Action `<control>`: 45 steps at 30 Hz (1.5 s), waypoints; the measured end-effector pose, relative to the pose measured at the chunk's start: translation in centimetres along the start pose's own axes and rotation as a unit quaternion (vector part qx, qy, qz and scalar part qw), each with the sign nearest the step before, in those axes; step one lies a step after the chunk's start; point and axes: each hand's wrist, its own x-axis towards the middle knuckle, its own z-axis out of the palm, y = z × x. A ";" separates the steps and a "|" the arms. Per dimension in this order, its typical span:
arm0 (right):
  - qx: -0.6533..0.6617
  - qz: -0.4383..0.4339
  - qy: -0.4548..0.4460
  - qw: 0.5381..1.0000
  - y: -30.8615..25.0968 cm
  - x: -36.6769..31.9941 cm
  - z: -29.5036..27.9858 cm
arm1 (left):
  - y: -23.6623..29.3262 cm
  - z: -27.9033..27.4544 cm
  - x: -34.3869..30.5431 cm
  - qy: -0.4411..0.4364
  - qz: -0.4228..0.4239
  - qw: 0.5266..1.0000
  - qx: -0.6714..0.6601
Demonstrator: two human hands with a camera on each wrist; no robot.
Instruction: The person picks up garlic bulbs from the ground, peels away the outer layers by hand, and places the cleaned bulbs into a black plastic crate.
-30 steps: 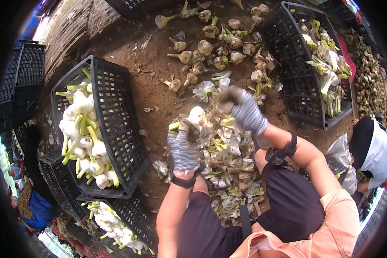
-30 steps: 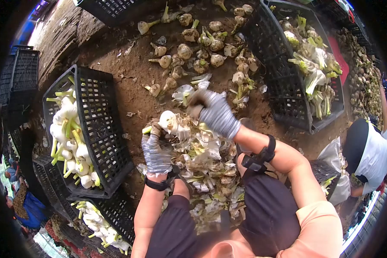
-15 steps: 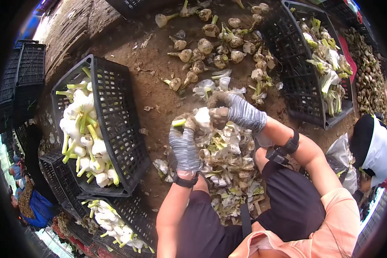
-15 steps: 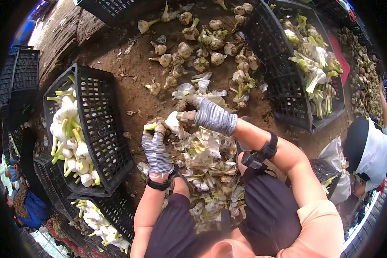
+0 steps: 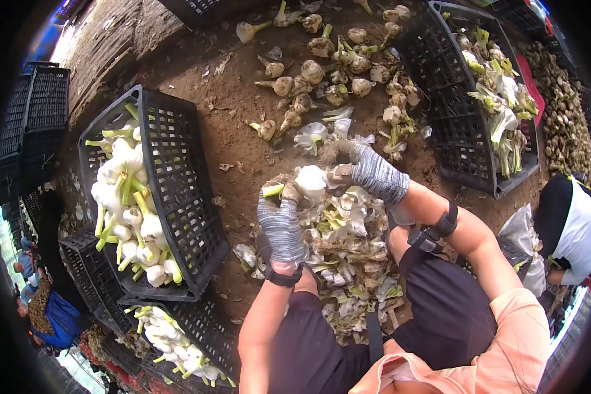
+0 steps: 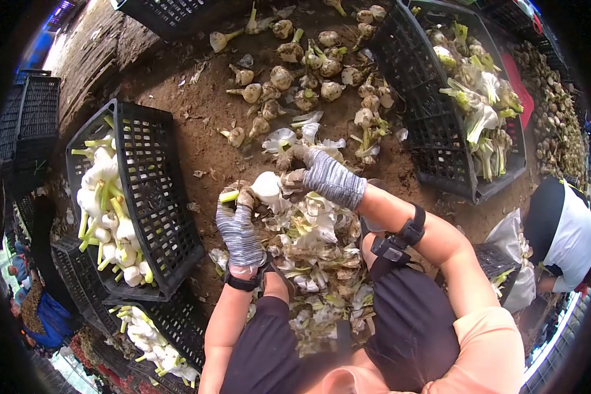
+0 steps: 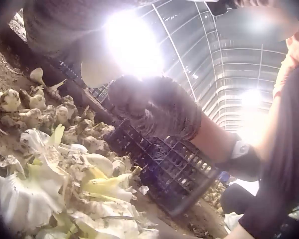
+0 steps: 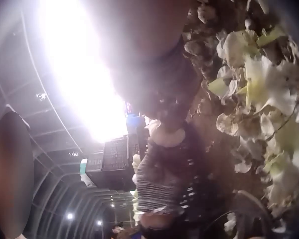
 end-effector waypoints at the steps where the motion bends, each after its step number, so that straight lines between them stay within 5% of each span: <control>1: -0.004 -0.001 0.007 1.000 0.3 0.1 -0.3 | -0.2 0.1 0.2 0.010 0.015 1.000 0.015; 6: -0.075 -0.049 0.042 0.995 0.2 0.2 0.9 | 1.2 1.4 -0.2 -0.004 0.035 0.999 0.003; 7: 0.000 -0.046 0.016 0.999 0.5 0.3 0.9 | 1.5 1.2 -0.1 -0.005 0.051 0.999 0.011; 10: -0.207 -0.181 0.044 0.960 2.9 1.7 -0.3 | 2.7 -0.5 0.8 -0.060 0.001 0.986 -0.155; 12: -0.134 0.027 0.021 0.990 2.9 0.3 -0.1 | 5.3 -0.5 1.9 -0.004 0.108 0.978 -0.178; 13: -0.257 -0.059 0.027 0.964 3.1 -0.3 -0.2 | 7.4 -0.9 2.3 0.035 0.140 0.978 -0.150; 16: -0.356 -0.036 0.044 0.933 4.8 -1.2 -2.0 | 12.5 -3.7 5.2 0.163 0.257 0.946 -0.111; 17: -0.406 -0.146 0.051 0.901 5.9 -1.4 -3.1 | 14.3 -4.1 6.0 0.181 0.343 0.917 -0.091; 19: -0.508 -0.095 0.040 0.855 4.9 -2.6 -4.4 | 16.4 -5.8 7.5 0.197 0.343 0.915 -0.075; 20: -0.536 -0.073 0.046 0.840 4.4 -3.4 -4.8 | 17.0 -5.9 7.9 0.195 0.411 0.891 -0.007; 22: -0.558 -0.136 0.117 0.810 4.0 -5.0 -6.5 | 16.3 -5.1 7.4 0.156 0.443 0.882 -0.040; 24: -0.553 -0.139 0.202 0.796 4.9 -5.8 -9.9 | 14.5 -4.2 6.2 0.090 0.395 0.914 -0.012; 25: -0.498 -0.120 0.265 0.817 4.0 -6.0 -11.1 | 13.6 -3.1 5.6 0.109 0.311 0.944 0.022; 28: -0.320 -0.099 0.434 0.836 4.6 -4.8 -15.5 | 9.5 -0.4 4.3 -0.010 0.203 0.979 0.004; 30: -0.493 -0.084 0.418 0.758 3.7 -3.7 -18.3 | 6.6 0.8 3.7 -0.025 0.134 0.989 0.062; 33: -0.545 -0.073 0.368 0.750 2.8 -0.4 -18.6 | 1.8 1.2 3.6 -0.120 0.119 0.982 0.081; 34: -0.592 -0.039 0.341 0.730 2.1 0.5 -17.3 | 1.4 0.6 3.6 -0.132 0.021 0.979 0.151; 36: -0.678 0.183 0.235 0.672 0.4 3.1 -15.2 | 0.2 2.1 3.3 -0.179 0.114 0.962 0.173; 39: -0.769 0.070 0.272 0.575 3.2 5.0 -13.8 | -1.0 3.2 2.9 -0.185 0.107 0.956 0.199; 42: -0.795 0.066 0.221 0.561 3.7 4.6 -12.6 | -1.5 3.5 2.4 -0.195 0.106 0.949 0.223; 45: -0.736 0.028 0.186 0.650 1.3 3.0 -13.3 | -1.0 4.0 1.7 -0.197 0.009 0.963 0.186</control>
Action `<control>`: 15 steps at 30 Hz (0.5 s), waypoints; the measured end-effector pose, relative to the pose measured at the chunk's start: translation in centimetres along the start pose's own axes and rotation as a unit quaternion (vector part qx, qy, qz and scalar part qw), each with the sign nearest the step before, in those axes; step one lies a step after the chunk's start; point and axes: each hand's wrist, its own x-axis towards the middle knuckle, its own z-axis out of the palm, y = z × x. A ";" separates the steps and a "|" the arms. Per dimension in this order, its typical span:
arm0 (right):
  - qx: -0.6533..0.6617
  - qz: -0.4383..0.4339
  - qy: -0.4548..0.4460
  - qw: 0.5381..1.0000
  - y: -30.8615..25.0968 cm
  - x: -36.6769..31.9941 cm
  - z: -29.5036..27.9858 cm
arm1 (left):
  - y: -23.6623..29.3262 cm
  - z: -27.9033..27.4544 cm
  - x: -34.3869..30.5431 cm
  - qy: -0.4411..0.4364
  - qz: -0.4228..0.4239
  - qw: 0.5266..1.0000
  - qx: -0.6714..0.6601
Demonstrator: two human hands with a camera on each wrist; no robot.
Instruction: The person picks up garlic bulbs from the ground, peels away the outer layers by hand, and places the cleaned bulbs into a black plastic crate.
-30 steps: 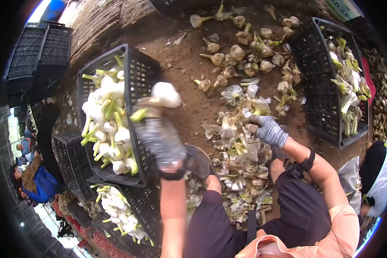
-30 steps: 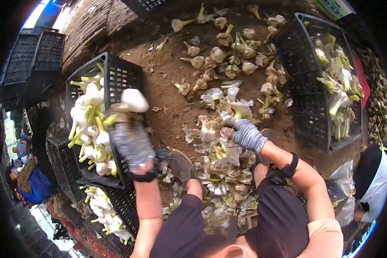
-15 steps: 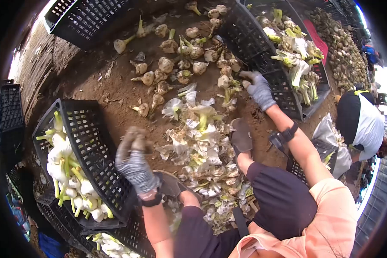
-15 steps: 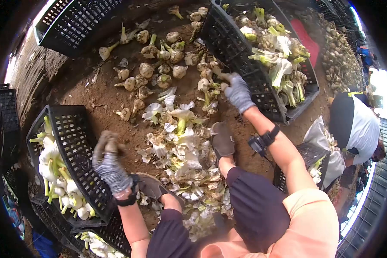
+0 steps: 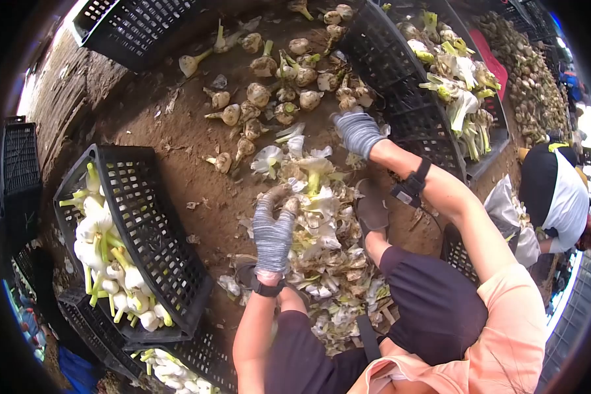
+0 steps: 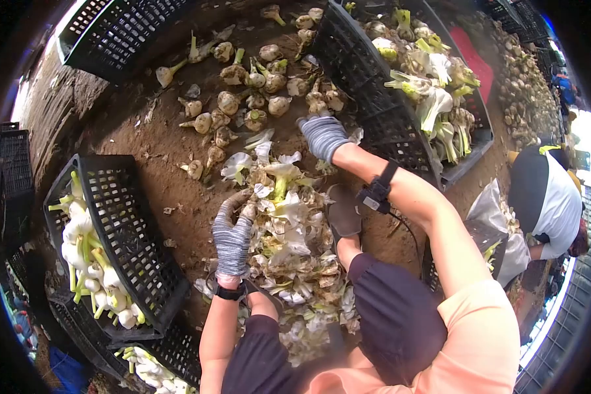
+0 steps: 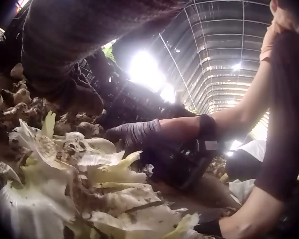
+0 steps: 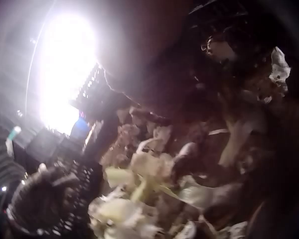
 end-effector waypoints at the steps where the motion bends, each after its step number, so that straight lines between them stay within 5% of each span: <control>1: 0.059 0.015 -0.038 0.997 0.2 -0.1 -1.1 | 0.0 0.2 0.0 0.003 -0.004 1.000 -0.006; 4: 0.235 -0.013 0.167 0.957 -2.3 -2.4 -1.5 | -0.8 0.4 0.4 0.003 0.018 1.000 -0.007; 5: 0.274 -0.008 0.087 0.958 -3.1 -2.9 -2.3 | -1.1 0.5 0.4 0.005 -0.010 0.998 -0.055; 7: 0.242 -0.035 0.170 0.955 -3.5 -2.8 -0.7 | -1.1 1.3 0.4 0.006 -0.063 0.986 -0.153; 10: 0.133 0.101 0.018 0.986 -3.0 -2.1 -1.3 | -1.5 1.4 0.4 -0.006 -0.075 0.987 -0.142; 13: 0.037 0.036 -0.039 0.998 -1.9 -1.2 1.8 | -2.7 1.2 0.3 -0.021 -0.048 0.993 -0.103; 15: 0.133 0.049 0.012 0.990 -1.2 -1.3 2.2 | -3.0 1.2 0.2 -0.027 -0.035 0.995 -0.089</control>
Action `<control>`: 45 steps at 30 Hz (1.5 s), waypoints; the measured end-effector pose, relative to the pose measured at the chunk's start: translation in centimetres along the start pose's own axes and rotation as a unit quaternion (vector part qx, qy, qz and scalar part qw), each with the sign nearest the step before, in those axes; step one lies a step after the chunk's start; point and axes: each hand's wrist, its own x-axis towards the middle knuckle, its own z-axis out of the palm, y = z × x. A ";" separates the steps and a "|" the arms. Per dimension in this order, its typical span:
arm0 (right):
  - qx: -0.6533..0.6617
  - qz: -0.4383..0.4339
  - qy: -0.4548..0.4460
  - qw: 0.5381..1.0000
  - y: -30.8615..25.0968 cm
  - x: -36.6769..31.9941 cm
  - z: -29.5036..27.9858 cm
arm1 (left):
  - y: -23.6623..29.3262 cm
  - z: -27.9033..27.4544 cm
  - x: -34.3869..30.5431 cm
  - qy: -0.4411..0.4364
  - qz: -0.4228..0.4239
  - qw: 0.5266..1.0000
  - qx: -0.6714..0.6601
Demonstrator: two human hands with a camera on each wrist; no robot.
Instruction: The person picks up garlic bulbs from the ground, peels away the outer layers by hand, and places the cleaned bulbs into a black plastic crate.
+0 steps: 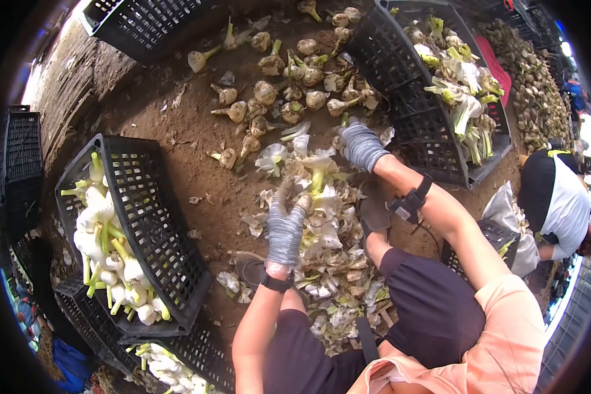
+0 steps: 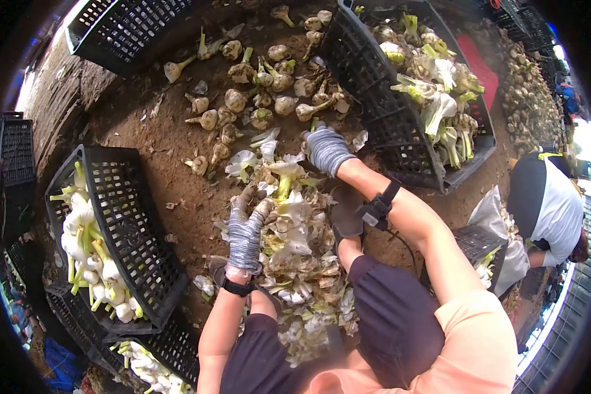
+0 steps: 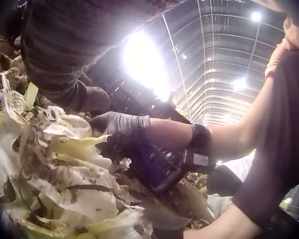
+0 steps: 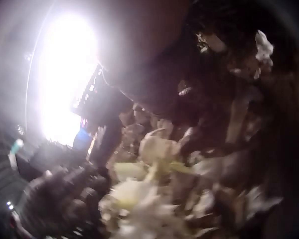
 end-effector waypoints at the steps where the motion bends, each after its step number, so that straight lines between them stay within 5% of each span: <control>1: 0.069 0.015 0.005 0.997 -0.1 -0.3 -0.6 | 0.2 0.2 -0.1 -0.002 -0.002 1.000 -0.002; 3: 0.196 0.038 0.044 0.979 -1.5 -1.6 -2.1 | 0.1 0.3 -0.3 -0.011 0.003 1.000 0.002; 7: 0.211 -0.110 0.095 0.967 -6.9 -5.9 -3.4 | 2.3 1.9 -0.9 -0.027 -0.032 0.969 -0.243; 10: 0.253 -0.281 0.099 0.920 -8.4 -7.6 -4.0 | 2.6 1.8 -0.5 -0.025 -0.033 0.970 -0.240; 12: 0.450 -0.126 -0.036 0.883 -8.2 -7.7 -4.0 | 2.8 1.1 -0.9 -0.012 -0.021 0.954 -0.298; 14: 0.613 -0.018 -0.127 0.780 -7.8 -6.9 -5.3 | 2.8 0.2 -1.2 -0.031 0.003 0.967 -0.253; 16: 0.558 -0.061 -0.101 0.821 -7.9 -6.2 -5.5 | 3.2 0.0 -1.5 -0.037 0.021 0.987 -0.158; 20: 0.526 -0.104 -0.161 0.828 -8.7 -6.2 -5.7 | 2.3 0.5 -1.5 -0.021 0.086 0.996 -0.033; 22: 0.518 -0.047 -0.249 0.817 -8.7 -5.8 -6.3 | 2.2 0.4 -1.7 -0.008 0.088 0.995 -0.042; 30: 0.541 -0.120 -0.155 0.818 -8.3 -5.8 -4.9 | 3.6 -0.3 -2.5 -0.014 0.050 0.991 -0.123; 33: 0.627 -0.067 -0.199 0.750 -7.3 -5.7 -3.9 | 3.8 -0.5 -2.4 -0.004 -0.009 0.973 -0.230; 36: 0.611 -0.057 -0.213 0.761 -7.7 -6.3 -4.5 | 3.9 -1.6 -1.9 -0.050 -0.144 0.951 -0.268; 37: 0.585 -0.080 -0.190 0.785 -7.8 -6.5 -4.2 | 4.5 -1.9 -1.7 -0.042 -0.191 0.963 -0.184; 40: 0.500 -0.149 -0.118 0.845 -8.3 -7.0 -2.9 | 4.9 -1.6 -0.1 0.057 -0.338 0.920 -0.192; 41: 0.506 -0.116 -0.152 0.841 -8.2 -7.3 -3.0 | 4.1 -3.0 0.1 0.006 -0.341 0.925 -0.165; 44: 0.528 -0.093 -0.089 0.840 -8.2 -7.0 -1.9 | 1.9 -3.3 0.3 0.144 0.042 0.989 -0.015; 45: 0.482 -0.120 -0.053 0.866 -8.1 -7.0 -1.7 | 1.7 -3.4 -0.3 0.167 0.083 0.982 -0.045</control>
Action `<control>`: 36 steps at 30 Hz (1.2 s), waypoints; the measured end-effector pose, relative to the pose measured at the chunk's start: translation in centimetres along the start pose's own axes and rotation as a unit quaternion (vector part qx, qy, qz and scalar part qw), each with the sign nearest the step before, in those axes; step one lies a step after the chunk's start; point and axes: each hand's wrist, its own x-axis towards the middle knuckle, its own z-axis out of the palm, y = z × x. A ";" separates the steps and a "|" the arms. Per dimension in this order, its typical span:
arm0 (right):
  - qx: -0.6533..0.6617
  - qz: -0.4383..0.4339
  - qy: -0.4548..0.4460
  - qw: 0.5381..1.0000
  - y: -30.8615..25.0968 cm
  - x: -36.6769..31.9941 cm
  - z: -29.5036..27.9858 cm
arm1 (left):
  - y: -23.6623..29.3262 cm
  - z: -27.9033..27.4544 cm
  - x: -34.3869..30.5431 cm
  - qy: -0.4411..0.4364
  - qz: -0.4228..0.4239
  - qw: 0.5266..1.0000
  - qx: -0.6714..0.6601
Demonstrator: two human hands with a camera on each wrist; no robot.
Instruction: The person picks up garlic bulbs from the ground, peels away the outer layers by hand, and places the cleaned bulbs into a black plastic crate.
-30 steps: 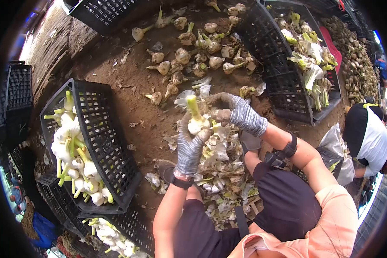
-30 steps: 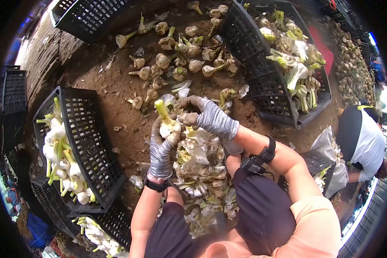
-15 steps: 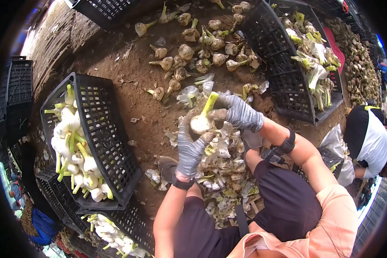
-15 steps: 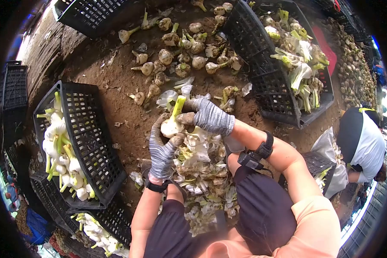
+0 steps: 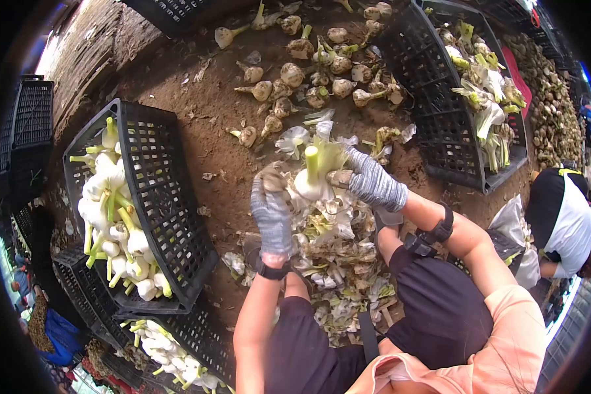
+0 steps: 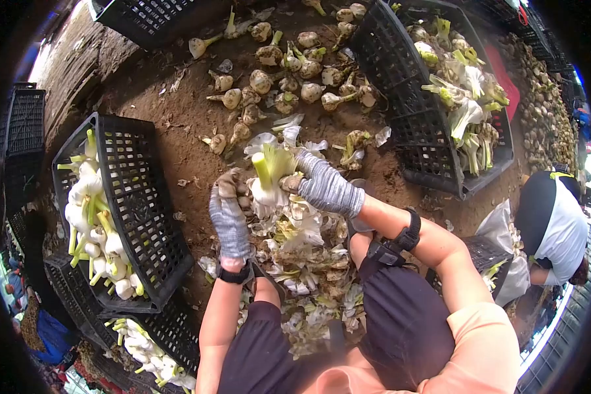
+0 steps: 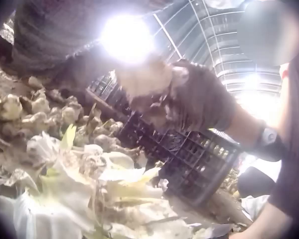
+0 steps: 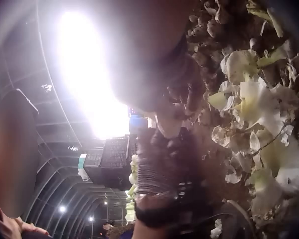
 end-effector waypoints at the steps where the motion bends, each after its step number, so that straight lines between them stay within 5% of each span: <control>1: -0.005 -0.003 0.002 1.000 -0.2 0.0 0.1 | 1.3 0.7 -0.4 -0.032 0.039 0.999 0.007; 3: -0.015 -0.009 0.007 1.000 -0.7 -0.2 0.4 | 4.2 2.3 -1.6 -0.096 0.117 0.988 0.022; 6: -0.150 -0.117 0.042 0.981 -0.6 -0.6 1.2 | 3.0 2.0 -1.1 -0.105 0.015 0.982 0.158; 7: -0.112 -0.064 0.026 0.991 -0.9 -0.6 1.1 | 2.9 1.9 -1.0 -0.099 -0.025 0.979 0.175; 9: -0.036 0.044 -0.004 0.998 -1.9 -0.5 0.5 | 3.4 2.0 -1.2 -0.107 -0.072 0.988 0.087; 13: -0.045 0.052 -0.015 0.998 -2.3 0.2 -0.2 | 4.1 1.4 -1.8 -0.122 -0.103 0.987 0.016; 16: -0.037 -0.035 0.000 0.999 -1.8 0.4 -0.2 | 3.8 0.3 -1.6 -0.152 -0.095 0.983 0.025; 20: -0.033 -0.027 -0.096 0.994 0.1 1.5 -0.9 | 3.8 -1.1 -1.2 -0.191 -0.088 0.974 -0.078; 22: -0.205 -0.266 -0.052 0.941 1.6 2.2 -0.4 | 3.7 -1.4 -1.1 -0.216 -0.110 0.959 -0.150; 26: -0.197 -0.229 -0.204 0.931 7.9 1.2 2.0 | 3.8 -0.9 -0.9 -0.220 -0.173 0.909 -0.310; 27: 0.095 0.156 -0.227 0.957 3.7 -0.9 1.9 | 3.5 -0.9 -0.7 -0.208 -0.186 0.898 -0.340; 29: -0.001 0.120 -0.281 0.952 1.4 -2.3 0.5 | 2.4 -1.6 0.1 -0.198 -0.257 0.838 -0.439; 31: 0.159 0.017 -0.288 0.944 -1.5 -3.1 -2.5 | 0.8 -2.3 0.5 -0.122 -0.266 0.837 -0.462; 32: 0.228 0.040 -0.321 0.918 -0.8 -3.2 -4.3 | 0.8 -2.4 0.6 -0.098 -0.268 0.844 -0.454; 34: 0.180 -0.105 -0.263 0.942 -1.1 -1.7 -5.0 | 1.2 -2.7 1.0 -0.050 -0.266 0.857 -0.439; 35: 0.174 0.187 -0.311 0.915 -0.5 -2.2 -6.1 | 1.1 -2.8 1.3 -0.041 -0.262 0.853 -0.449; 36: 0.050 0.099 -0.310 0.944 -2.6 -2.0 -5.1 | 1.1 -3.0 1.5 -0.031 -0.258 0.850 -0.458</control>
